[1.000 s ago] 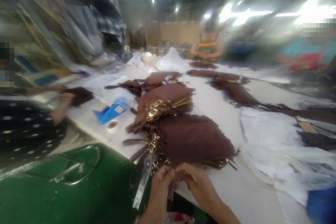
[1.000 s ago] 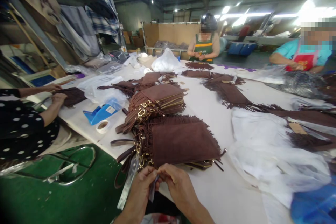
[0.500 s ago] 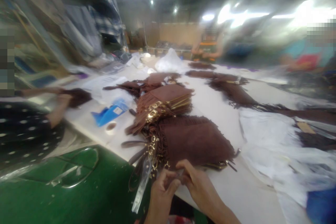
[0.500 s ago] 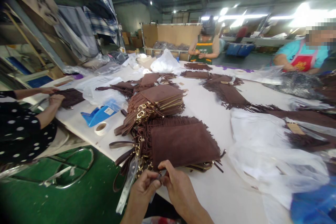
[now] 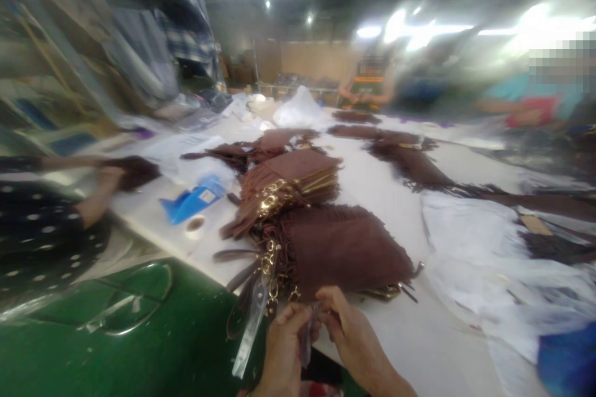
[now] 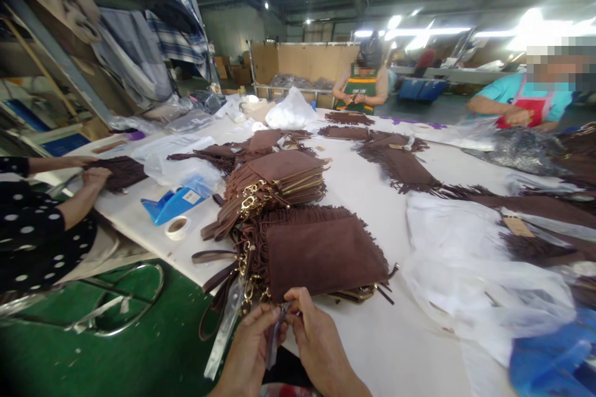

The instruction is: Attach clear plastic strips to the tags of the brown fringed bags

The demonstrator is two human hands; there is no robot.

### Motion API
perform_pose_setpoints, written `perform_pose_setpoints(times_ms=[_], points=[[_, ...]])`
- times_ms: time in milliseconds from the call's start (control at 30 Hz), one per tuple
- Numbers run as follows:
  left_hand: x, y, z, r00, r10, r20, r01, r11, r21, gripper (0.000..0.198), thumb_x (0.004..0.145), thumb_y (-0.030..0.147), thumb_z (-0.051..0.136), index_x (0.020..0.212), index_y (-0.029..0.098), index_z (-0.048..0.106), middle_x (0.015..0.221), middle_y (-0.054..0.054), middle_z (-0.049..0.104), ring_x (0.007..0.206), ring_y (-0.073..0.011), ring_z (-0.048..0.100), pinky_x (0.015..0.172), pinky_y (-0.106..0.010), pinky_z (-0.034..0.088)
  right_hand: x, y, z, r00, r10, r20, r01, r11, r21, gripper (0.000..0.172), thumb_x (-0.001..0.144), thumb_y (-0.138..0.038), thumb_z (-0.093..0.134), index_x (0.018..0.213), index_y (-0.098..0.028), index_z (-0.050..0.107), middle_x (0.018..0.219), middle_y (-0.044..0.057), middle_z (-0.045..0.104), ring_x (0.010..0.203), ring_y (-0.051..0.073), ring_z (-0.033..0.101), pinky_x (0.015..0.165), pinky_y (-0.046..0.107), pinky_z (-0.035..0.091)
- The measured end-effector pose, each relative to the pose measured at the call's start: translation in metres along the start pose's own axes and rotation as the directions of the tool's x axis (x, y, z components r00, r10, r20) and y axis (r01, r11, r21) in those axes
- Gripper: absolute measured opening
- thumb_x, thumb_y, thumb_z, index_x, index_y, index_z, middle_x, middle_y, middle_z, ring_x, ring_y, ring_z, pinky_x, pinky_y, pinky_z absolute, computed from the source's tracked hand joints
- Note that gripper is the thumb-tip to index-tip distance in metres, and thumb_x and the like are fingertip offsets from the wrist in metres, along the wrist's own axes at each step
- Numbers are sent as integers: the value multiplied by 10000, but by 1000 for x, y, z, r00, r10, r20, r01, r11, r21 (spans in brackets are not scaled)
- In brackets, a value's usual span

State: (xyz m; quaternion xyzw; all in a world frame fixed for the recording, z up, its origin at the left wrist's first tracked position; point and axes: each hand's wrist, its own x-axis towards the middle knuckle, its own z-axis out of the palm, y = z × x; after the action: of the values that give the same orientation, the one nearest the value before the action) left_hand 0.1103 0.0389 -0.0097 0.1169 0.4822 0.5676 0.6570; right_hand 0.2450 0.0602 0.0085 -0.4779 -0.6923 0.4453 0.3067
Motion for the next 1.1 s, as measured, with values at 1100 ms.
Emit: perform_pose_setpoints(times_ms=[1100], points=[[-2,8,-2,992,-107,70,111,992,-59,184,675,231,789,703,141,631,671,-19,619,619,-120,574,577,-215,444,-9,-6,6,946,-291,-146,214,893,-396,226,945,-190,354,1002,-239,567,833,35,699,736,170,664,677,269,509]])
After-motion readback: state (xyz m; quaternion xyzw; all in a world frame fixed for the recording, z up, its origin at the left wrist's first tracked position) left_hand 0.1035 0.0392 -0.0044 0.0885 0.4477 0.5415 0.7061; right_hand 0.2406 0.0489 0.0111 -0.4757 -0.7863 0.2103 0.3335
